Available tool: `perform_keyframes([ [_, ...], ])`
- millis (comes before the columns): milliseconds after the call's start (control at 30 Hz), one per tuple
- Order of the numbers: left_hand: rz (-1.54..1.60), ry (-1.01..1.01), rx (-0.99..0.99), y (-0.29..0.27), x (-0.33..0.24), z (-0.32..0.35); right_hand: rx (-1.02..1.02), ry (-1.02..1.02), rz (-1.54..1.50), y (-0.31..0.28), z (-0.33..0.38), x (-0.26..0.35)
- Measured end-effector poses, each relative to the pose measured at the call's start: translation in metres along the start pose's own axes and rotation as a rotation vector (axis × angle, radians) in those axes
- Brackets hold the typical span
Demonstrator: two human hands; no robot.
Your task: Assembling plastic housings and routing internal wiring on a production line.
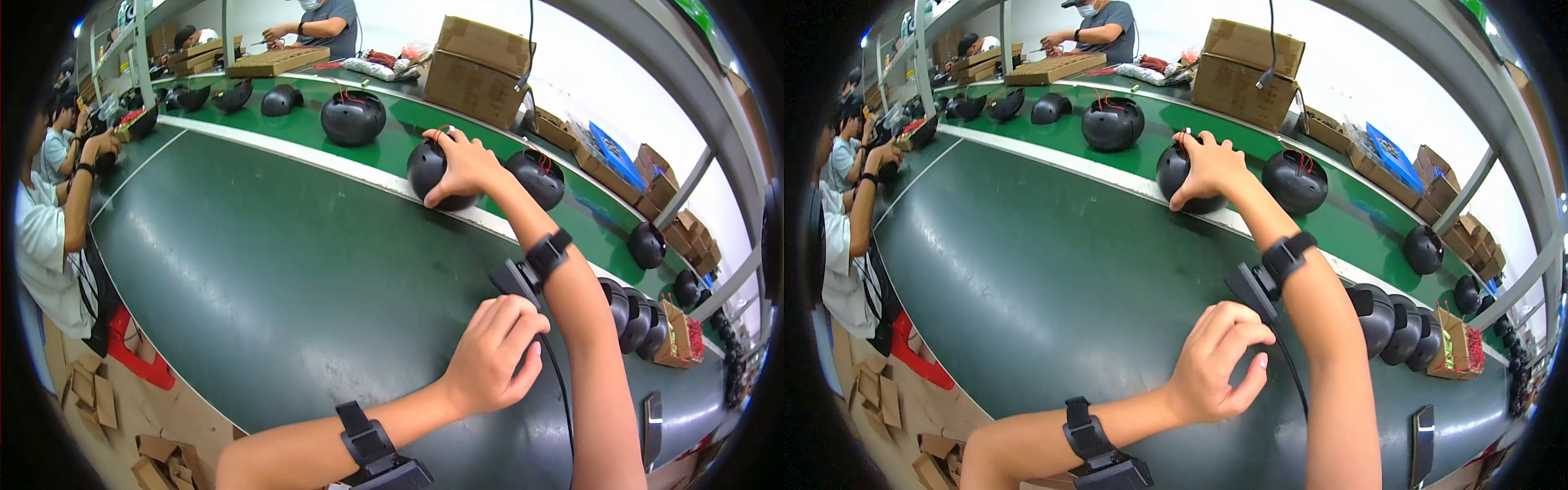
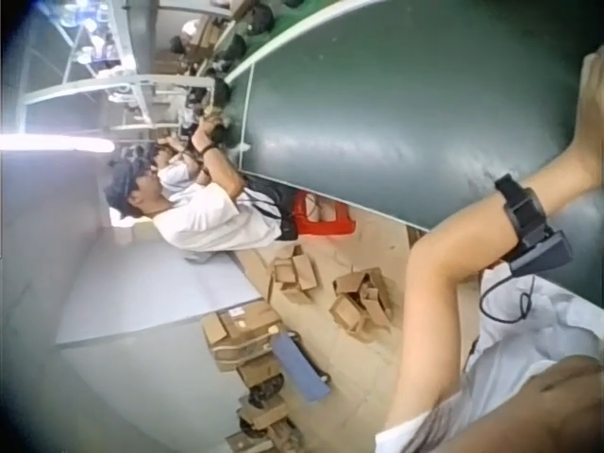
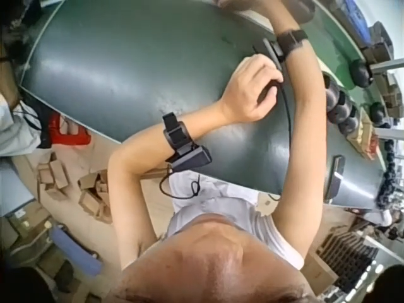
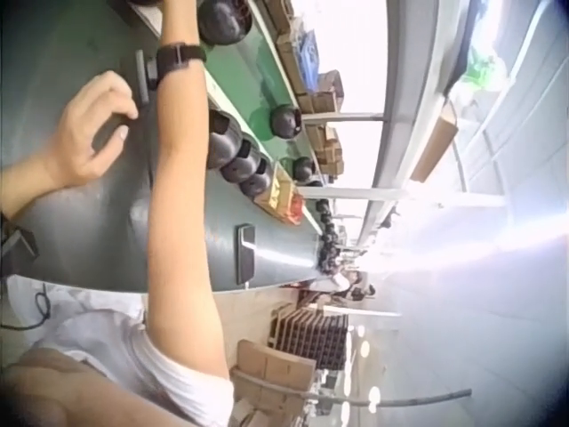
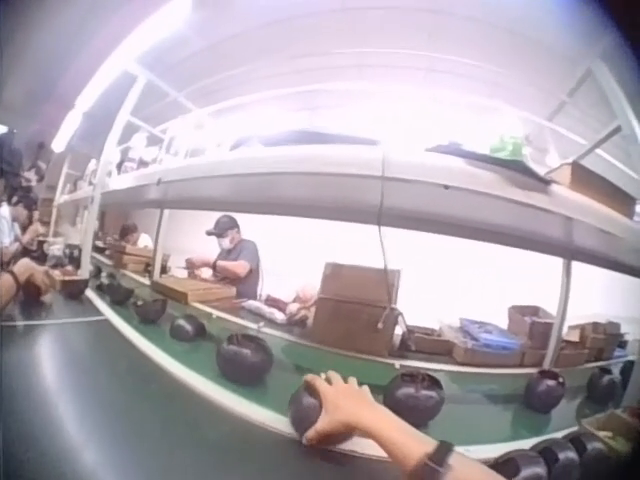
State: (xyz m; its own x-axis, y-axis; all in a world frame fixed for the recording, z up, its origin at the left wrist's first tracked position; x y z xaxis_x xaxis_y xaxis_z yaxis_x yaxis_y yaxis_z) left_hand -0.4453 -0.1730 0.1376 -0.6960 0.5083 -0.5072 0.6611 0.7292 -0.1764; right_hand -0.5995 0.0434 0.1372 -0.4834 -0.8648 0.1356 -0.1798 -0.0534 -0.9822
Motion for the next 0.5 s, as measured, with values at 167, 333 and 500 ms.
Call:
perform_keyframes([
  [167,-0.03,0.036,0.022,-0.008,-0.002,0.002,-0.001,0.197,-0.046,0.01,-0.054,-0.04],
  [333,0.022,0.019,0.05,-0.002,0.001,0.004,-0.039,0.259,0.034,0.007,-0.067,-0.066],
  [500,0.038,0.018,0.075,0.002,-0.002,0.003,-0.097,0.295,0.019,0.001,-0.075,-0.082],
])
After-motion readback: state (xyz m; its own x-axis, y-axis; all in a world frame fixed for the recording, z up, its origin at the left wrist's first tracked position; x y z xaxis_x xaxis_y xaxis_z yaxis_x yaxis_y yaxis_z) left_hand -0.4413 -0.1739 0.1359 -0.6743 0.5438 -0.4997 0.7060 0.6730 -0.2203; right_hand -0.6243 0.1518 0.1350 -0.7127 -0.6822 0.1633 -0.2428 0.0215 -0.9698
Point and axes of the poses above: each hand's wrist, its own z-axis away from the middle knuckle, its own y-axis out of the palm, x = y × z, the point moved 10 cm from there along -z, towards the middle knuckle, and after that the axes turned 11 degrees about -z, right-handed, at the moved point
